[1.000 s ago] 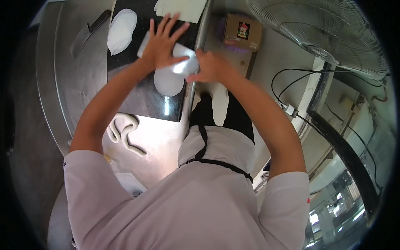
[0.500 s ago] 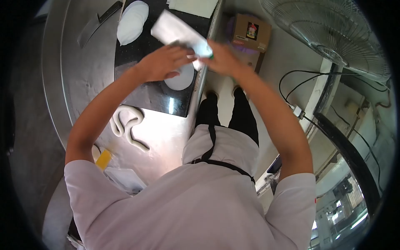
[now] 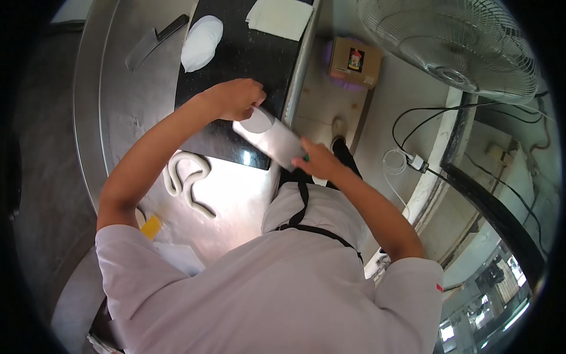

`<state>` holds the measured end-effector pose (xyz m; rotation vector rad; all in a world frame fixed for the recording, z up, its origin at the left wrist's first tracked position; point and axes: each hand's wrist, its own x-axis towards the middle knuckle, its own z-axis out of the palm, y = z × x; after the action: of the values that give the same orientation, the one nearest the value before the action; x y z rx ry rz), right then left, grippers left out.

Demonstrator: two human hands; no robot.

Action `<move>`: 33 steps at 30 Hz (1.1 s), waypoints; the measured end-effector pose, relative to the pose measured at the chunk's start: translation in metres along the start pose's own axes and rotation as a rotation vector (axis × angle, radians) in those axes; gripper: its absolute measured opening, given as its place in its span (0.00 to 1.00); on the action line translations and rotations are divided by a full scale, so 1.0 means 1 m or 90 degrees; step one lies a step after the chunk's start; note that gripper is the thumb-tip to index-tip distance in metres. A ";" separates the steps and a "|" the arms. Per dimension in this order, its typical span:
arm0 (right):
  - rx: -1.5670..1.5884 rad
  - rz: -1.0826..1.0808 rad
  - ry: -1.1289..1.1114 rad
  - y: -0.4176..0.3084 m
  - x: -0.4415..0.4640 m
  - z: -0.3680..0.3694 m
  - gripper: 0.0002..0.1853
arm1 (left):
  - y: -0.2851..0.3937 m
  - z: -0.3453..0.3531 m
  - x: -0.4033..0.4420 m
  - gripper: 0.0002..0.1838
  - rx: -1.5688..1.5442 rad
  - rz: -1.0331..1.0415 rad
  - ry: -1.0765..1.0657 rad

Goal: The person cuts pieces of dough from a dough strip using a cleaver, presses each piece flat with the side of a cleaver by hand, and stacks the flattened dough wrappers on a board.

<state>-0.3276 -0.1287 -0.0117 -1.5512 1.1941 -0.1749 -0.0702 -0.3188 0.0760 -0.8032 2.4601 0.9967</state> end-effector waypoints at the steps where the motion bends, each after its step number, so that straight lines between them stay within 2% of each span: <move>1: -0.054 -0.014 -0.035 -0.001 -0.011 0.002 0.26 | -0.003 -0.001 -0.004 0.07 0.006 0.000 0.008; 3: -0.032 0.063 -0.154 -0.005 -0.035 0.006 0.26 | -0.009 0.000 -0.014 0.07 -0.048 0.038 0.078; 7: -0.033 0.014 -0.138 -0.011 -0.064 -0.005 0.25 | -0.019 0.001 -0.034 0.10 -0.149 -0.015 0.110; 9: -0.079 0.092 -0.088 -0.027 -0.070 -0.022 0.23 | -0.023 0.013 -0.047 0.11 -0.309 -0.065 0.231; 10: -0.090 0.080 -0.089 -0.031 -0.070 -0.027 0.23 | -0.028 0.018 -0.052 0.10 -0.287 -0.079 0.274; 11: -0.064 0.085 -0.027 -0.036 -0.069 -0.031 0.23 | -0.031 0.023 -0.058 0.10 -0.283 -0.085 0.286; 12: -0.035 0.092 0.034 -0.038 -0.068 -0.034 0.22 | -0.036 0.030 -0.062 0.09 -0.363 -0.133 0.349; 13: -0.042 0.084 0.030 -0.037 -0.066 -0.035 0.22 | -0.040 0.035 -0.065 0.07 -0.444 -0.179 0.410; 15: 0.051 0.064 0.124 -0.034 -0.055 -0.039 0.24 | -0.050 0.039 -0.071 0.08 -0.510 -0.233 0.466; 16: 0.047 0.055 0.118 -0.033 -0.048 -0.043 0.24 | -0.056 0.038 -0.073 0.09 -0.574 -0.281 0.513; 17: 0.063 0.045 0.135 -0.033 -0.040 -0.046 0.24 | -0.063 0.038 -0.073 0.09 -0.575 -0.289 0.522; 19: 0.077 0.031 0.139 -0.030 -0.020 -0.056 0.25 | -0.072 0.033 -0.073 0.12 -0.597 -0.229 0.635; 20: 0.067 0.019 0.117 -0.024 -0.008 -0.063 0.24 | -0.078 0.029 -0.071 0.15 -0.632 -0.217 0.654; 24: -0.008 0.018 -0.012 -0.041 0.045 -0.108 0.23 | -0.074 -0.017 -0.071 0.15 -0.691 -0.227 0.706; 25: -0.005 0.007 -0.020 -0.045 0.062 -0.118 0.23 | -0.078 -0.026 -0.072 0.15 -0.684 -0.239 0.713; 27: 0.022 0.003 -0.060 -0.049 0.083 -0.132 0.23 | -0.087 -0.037 -0.070 0.14 -0.801 -0.310 0.728; 29: 0.028 -0.018 -0.080 -0.051 0.102 -0.146 0.23 | -0.108 -0.022 -0.066 0.14 -0.850 -0.356 0.722; 31: -0.057 -0.026 -0.094 -0.053 0.116 -0.161 0.24 | -0.135 0.017 -0.063 0.16 -0.835 -0.450 0.752; 32: -0.059 -0.032 -0.099 -0.054 0.125 -0.167 0.24 | -0.141 0.028 -0.066 0.16 -0.708 -0.521 0.708; 33: -0.039 -0.049 -0.093 -0.055 0.132 -0.172 0.24 | -0.139 0.024 -0.067 0.16 -0.706 -0.523 0.710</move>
<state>-0.3457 -0.3468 0.0358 -1.6355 1.0339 -0.0742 0.0716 -0.3592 0.0232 -3.0200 1.4686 1.7658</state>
